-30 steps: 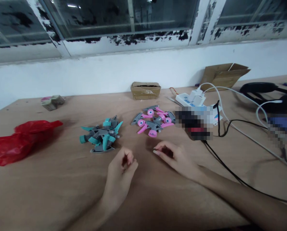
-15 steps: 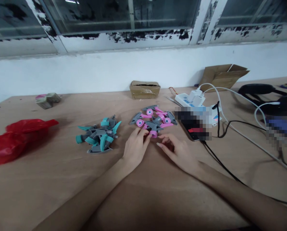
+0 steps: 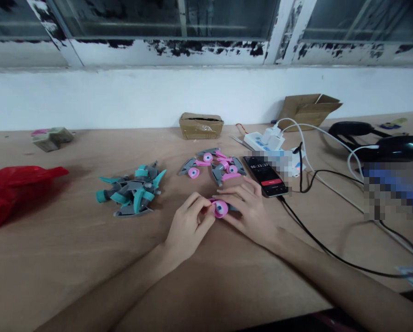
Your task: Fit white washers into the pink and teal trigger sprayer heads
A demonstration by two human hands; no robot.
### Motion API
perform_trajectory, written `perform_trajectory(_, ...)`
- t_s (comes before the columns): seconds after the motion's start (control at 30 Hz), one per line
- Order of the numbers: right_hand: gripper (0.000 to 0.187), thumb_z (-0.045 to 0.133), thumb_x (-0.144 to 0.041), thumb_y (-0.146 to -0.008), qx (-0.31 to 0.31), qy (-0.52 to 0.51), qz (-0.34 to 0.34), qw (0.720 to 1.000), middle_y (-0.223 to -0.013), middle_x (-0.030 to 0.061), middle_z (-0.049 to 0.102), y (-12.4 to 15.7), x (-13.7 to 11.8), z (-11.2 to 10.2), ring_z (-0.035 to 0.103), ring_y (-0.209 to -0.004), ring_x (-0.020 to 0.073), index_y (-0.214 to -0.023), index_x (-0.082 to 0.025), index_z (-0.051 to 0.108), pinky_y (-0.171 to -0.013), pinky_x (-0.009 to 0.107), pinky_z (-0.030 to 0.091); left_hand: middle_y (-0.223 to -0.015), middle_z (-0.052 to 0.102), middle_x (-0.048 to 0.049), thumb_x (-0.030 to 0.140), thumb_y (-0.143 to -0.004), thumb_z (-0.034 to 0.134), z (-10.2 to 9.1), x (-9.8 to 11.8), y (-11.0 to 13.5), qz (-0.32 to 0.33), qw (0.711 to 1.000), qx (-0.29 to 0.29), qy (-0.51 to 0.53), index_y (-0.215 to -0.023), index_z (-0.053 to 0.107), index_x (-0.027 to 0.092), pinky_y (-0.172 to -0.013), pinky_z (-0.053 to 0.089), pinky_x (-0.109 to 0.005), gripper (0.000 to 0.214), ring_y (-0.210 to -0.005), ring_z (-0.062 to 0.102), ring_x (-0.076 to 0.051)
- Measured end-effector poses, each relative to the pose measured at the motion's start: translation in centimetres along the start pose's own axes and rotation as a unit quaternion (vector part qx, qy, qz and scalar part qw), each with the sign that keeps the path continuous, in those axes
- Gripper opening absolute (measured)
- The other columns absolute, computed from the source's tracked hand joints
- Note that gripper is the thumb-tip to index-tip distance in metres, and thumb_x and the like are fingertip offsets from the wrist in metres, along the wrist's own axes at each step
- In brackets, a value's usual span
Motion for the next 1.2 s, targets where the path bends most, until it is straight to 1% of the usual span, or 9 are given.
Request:
perform_trajectory(0.1,0.018,0.058,-0.03,-0.084,0.003,-0.045,0.019,0.999,-0.092,-0.0007,0.068,0.2,-0.1,0.0,0.06,-0.091,0.016,-0.101,-0.024,0.06,-0.102,0.042,0.025,-0.078,0.049,0.0016,0.02,-0.089,0.048,-0.6,0.4,0.4,0.011,0.999,0.033,0.027,-0.079,0.051,0.017,-0.059,0.04,-0.022,0.011,-0.062,0.048,-0.009)
perform_trajectory(0.2,0.015,0.06,-0.031,-0.083,0.013,-0.068,0.039,0.997,-0.088,-0.0015,0.068,0.2,0.0,-0.1,0.061,-0.089,0.0156,-0.096,-0.023,0.062,-0.1,0.04,0.028,-0.082,0.049,0.0005,0.016,-0.086,0.052,-1.5,0.5,0.6,0.025,0.995,0.091,0.039,-0.083,0.052,0.018,-0.061,0.042,-0.022,0.003,-0.068,0.05,-0.01)
perform_trajectory(0.3,0.013,0.061,-0.031,-0.082,0.015,-0.085,0.059,0.995,-0.087,-0.0014,0.068,0.3,0.1,0.0,0.061,-0.087,0.0155,-0.092,-0.023,0.062,-0.099,0.04,0.03,-0.089,0.048,-0.0009,0.014,-0.085,0.054,-1.8,0.9,0.7,0.049,0.992,0.11,0.036,-0.089,0.056,0.019,-0.065,0.045,-0.023,0.006,-0.072,0.051,-0.01)
perform_trajectory(0.57,0.01,0.06,-0.026,-0.082,0.017,-0.076,0.041,0.996,-0.086,-0.0015,0.067,0.4,0.0,0.1,0.061,-0.086,0.0153,-0.091,-0.023,0.061,-0.1,0.04,0.028,-0.088,0.046,-0.0022,0.015,-0.084,0.055,-1.3,1.6,1.0,0.074,0.993,0.092,-0.012,-0.097,0.061,0.021,-0.072,0.047,-0.027,0.015,-0.077,0.051,-0.013)
perform_trajectory(0.77,0.009,0.061,-0.026,-0.081,0.057,-0.022,0.03,0.998,-0.082,-0.0018,0.065,0.4,0.0,-0.8,0.06,-0.082,0.0154,-0.09,-0.024,0.062,-0.101,0.041,0.025,-0.091,0.049,-0.0042,0.013,-0.086,0.05,-0.8,1.8,1.2,0.082,0.993,0.08,0.002,-0.112,0.058,0.021,-0.072,0.048,-0.028,0.028,-0.082,0.052,-0.014)
perform_trajectory(0.9,0.007,0.06,-0.026,-0.081,0.063,0.006,0.032,0.997,-0.079,-0.0015,0.064,0.5,-0.1,-0.9,0.059,-0.081,0.0157,-0.087,-0.022,0.061,-0.101,0.042,0.024,-0.092,0.049,-0.0044,0.014,-0.087,0.049,-0.4,1.8,1.3,0.063,0.995,0.073,0.002,-0.11,0.058,0.02,-0.07,0.048,-0.028,0.025,-0.08,0.052,-0.014)
perform_trajectory(0.97,0.007,0.06,-0.026,-0.081,0.054,0.01,0.032,0.998,-0.079,-0.0017,0.065,0.6,-0.1,-0.7,0.059,-0.081,0.0158,-0.087,-0.022,0.061,-0.1,0.042,0.025,-0.092,0.05,-0.0045,0.015,-0.087,0.049,-0.2,1.7,1.3,0.05,0.997,0.063,0.007,-0.108,0.058,0.019,-0.069,0.048,-0.027,0.023,-0.079,0.052,-0.014)
perform_trajectory(1.13,0.006,0.06,-0.025,-0.081,0.026,0.001,0.03,0.999,-0.08,-0.003,0.065,0.7,-0.1,0.0,0.058,-0.082,0.0158,-0.087,-0.023,0.061,-0.102,0.043,0.024,-0.089,0.05,-0.0026,0.016,-0.089,0.047,-0.2,1.1,0.9,0.002,0.999,0.043,0.028,-0.096,0.059,0.019,-0.057,0.045,-0.021,0.015,-0.07,0.05,-0.011)
perform_trajectory(1.2,0.005,0.059,-0.026,-0.081,0.025,-0.003,0.032,0.999,-0.08,-0.0028,0.065,0.6,-0.2,0.0,0.059,-0.082,0.0159,-0.085,-0.023,0.06,-0.101,0.042,0.024,-0.09,0.049,-0.0024,0.017,-0.09,0.046,-0.3,1.0,0.8,-0.003,0.999,0.046,0.03,-0.095,0.058,0.019,-0.059,0.045,-0.021,0.013,-0.072,0.05,-0.011)
Point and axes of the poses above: each hand's wrist, its own y-axis away from the middle knuckle, its own z-axis out of the palm, x = y × z, the point moved 7 cm from there along -y, towards the middle knuckle
